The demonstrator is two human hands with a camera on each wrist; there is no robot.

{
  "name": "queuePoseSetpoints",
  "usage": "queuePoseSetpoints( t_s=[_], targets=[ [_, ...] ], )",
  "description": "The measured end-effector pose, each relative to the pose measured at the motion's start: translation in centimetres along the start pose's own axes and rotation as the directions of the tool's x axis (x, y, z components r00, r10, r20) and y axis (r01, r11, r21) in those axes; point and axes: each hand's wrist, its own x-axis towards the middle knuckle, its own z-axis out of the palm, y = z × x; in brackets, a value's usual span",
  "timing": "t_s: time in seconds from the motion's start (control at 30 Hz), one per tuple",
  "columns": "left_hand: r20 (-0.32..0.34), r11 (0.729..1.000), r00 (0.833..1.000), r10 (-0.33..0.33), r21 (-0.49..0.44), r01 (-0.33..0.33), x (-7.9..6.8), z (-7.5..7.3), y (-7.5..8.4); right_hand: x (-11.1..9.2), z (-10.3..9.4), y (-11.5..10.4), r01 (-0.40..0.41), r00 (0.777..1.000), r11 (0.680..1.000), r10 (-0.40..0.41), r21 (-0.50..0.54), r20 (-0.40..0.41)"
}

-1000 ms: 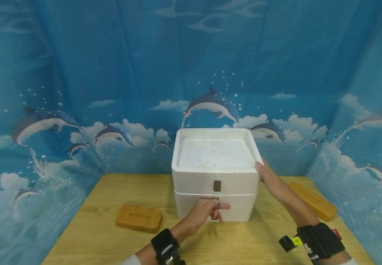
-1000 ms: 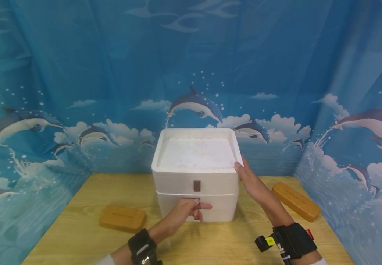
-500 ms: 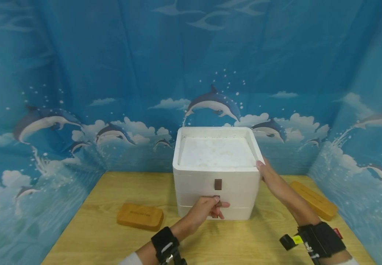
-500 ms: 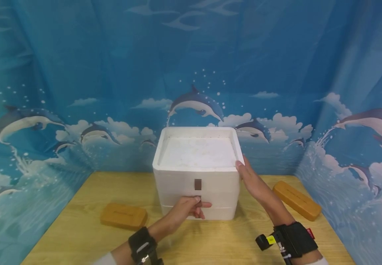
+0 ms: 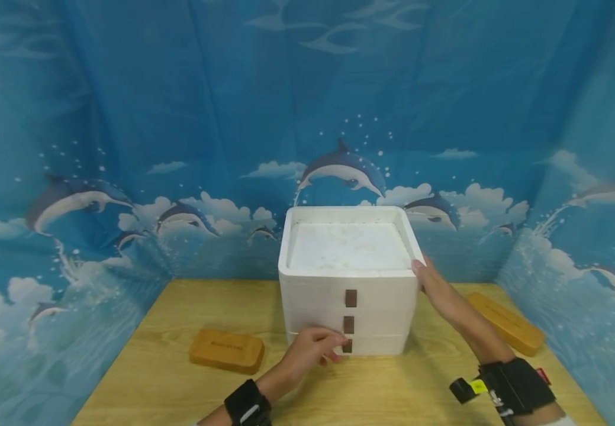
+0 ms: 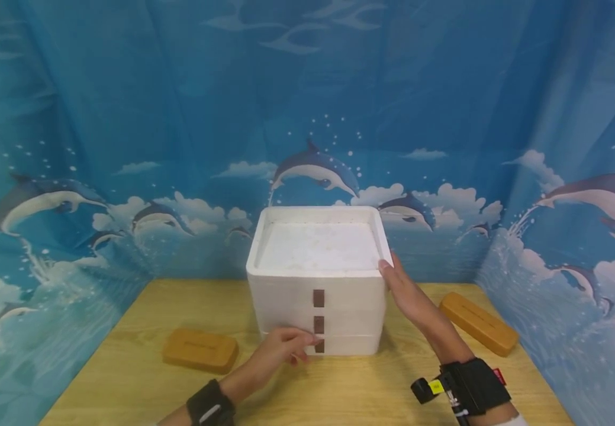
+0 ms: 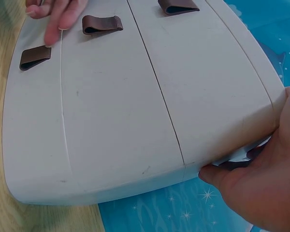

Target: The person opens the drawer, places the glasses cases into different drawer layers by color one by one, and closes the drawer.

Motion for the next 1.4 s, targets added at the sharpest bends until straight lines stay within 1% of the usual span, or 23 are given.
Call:
queuePoseSetpoints(
  t_s=[0.13,0.23,0.3,0.43,0.63,0.8,0.9,1.03,1.2,1.4],
  targets=[
    [-0.038,0.999,0.999,-0.030,-0.011,0.030,-0.5,-0.4,-0.7,0.1,0.0,0.1,0.013,1.000,1.000,-0.013,0.007,0.007],
    [-0.070,0.998,0.996,-0.064,-0.001,0.064,-0.6,-0.4,-1.3,0.2,0.0,0.1,0.020,1.000,1.000,-0.020,0.012,0.009],
    [-0.078,0.996,0.993,-0.084,-0.001,0.084,-0.5,-0.3,-1.8,0.2,0.0,0.1,0.024,1.000,1.000,-0.024,0.014,0.012],
    [-0.061,0.994,0.993,-0.104,-0.028,0.102,-0.4,0.0,-2.8,0.0,0.0,0.1,0.018,1.000,1.000,-0.019,0.016,0.013],
    [-0.029,0.990,0.994,-0.105,-0.095,0.101,0.1,0.8,-3.6,-0.3,0.1,0.0,0.004,1.000,1.000,-0.004,0.022,0.017],
    [-0.024,0.971,0.992,-0.122,-0.210,0.114,0.3,1.4,-3.8,-0.1,0.1,0.0,0.010,1.000,1.000,-0.011,0.027,0.021],
    [-0.020,0.948,0.991,-0.133,-0.294,0.121,0.4,1.7,-3.9,-0.1,0.1,0.1,0.014,1.000,1.000,-0.014,0.024,0.018],
    [-0.035,0.922,0.989,-0.144,-0.368,0.121,0.1,2.2,-4.1,-0.1,0.1,0.1,0.015,1.000,1.000,-0.016,0.020,0.013],
    [-0.052,0.909,0.987,-0.150,-0.399,0.117,-0.1,2.8,-4.1,-0.2,0.1,0.0,0.004,1.000,1.000,-0.004,0.014,0.007],
    [-0.057,0.919,0.985,-0.160,-0.374,0.127,0.3,3.2,-3.5,-0.2,0.1,0.0,0.009,1.000,1.000,-0.009,0.015,0.011]
  ],
)
